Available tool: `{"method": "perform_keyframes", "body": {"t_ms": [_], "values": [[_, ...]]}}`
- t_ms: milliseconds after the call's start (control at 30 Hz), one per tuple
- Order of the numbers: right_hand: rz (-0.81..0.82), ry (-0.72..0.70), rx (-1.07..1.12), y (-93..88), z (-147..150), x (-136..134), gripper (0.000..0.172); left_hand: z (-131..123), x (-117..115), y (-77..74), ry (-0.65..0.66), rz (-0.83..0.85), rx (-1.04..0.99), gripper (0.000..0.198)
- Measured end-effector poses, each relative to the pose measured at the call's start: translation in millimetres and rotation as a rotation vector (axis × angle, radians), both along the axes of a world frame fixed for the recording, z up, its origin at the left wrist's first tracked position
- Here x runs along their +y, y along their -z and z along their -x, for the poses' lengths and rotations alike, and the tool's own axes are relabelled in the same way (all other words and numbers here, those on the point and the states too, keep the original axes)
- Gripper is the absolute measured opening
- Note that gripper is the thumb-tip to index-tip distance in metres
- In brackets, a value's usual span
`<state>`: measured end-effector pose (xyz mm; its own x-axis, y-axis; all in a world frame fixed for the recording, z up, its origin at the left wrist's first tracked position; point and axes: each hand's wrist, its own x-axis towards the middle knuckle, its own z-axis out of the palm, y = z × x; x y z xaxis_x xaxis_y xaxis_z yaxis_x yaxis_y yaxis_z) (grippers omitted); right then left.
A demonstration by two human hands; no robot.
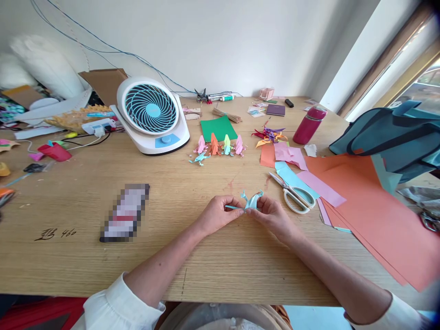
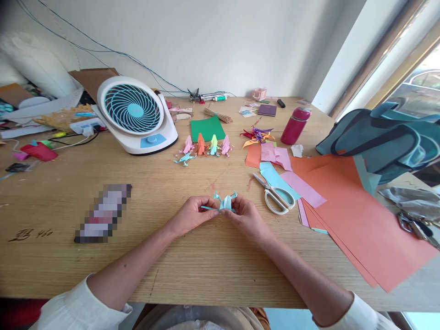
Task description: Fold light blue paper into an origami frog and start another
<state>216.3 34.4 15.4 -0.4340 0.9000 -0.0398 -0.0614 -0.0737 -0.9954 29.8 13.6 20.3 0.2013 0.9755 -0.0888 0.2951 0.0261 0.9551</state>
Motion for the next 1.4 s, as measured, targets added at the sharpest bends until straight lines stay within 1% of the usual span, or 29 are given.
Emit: {"method": "perform_keyframes", "body": {"t_ms": [200,300,400,500,567,700,833,967,1067,1167,1267,1400], "values": [[-0.003,0.015,-0.021,1.8,-1,0,0.036,-2,-1,-0.1,-0.025,-0.048,-0.011,0.018],[-0.025,-0.022,-0.111,2.8,-2,0,0.033,-4,-3,-2.2,-0.066,-0.091,0.012,0.013],[-0.087,-0.029,-0.213,4.8,-2,-1,0.034,-7,-5,-4.3,-0.105,-0.146,0.055,0.01],[-0.171,-0.014,-0.266,6.6,-2,-2,0.037,-9,-6,-4.3,-0.146,-0.175,0.079,0.01],[-0.188,0.01,-0.282,7.2,-3,-1,0.038,-8,-6,-3.7,-0.164,-0.187,0.08,0.011],[-0.119,0.029,-0.301,7.9,-4,0,0.042,-7,-6,-3.8,-0.177,-0.204,0.045,0.012],[-0.061,0.022,-0.273,8.4,-4,0,0.045,-10,-6,-4.5,-0.175,-0.161,-0.026,0.015],[-0.018,0.024,-0.269,7.4,-4,0,0.046,-12,-7,-4.4,-0.185,-0.15,-0.031,0.015],[0.038,0.015,-0.252,5.1,-8,1,0.052,-12,-6,-4.4,-0.191,-0.147,-0.048,0.015],[0.104,-0.015,-0.19,0.9,-12,3,0.058,-11,-5,-3.7,-0.184,-0.103,-0.083,0.017],[0.143,-0.042,-0.159,-4.4,-12,5,0.059,-11,-4,-2.2,-0.184,-0.058,-0.092,0.017],[0.148,-0.041,-0.162,-7.3,-12,5,0.06,-11,-5,-1.5,-0.179,-0.036,-0.107,0.016]]}}
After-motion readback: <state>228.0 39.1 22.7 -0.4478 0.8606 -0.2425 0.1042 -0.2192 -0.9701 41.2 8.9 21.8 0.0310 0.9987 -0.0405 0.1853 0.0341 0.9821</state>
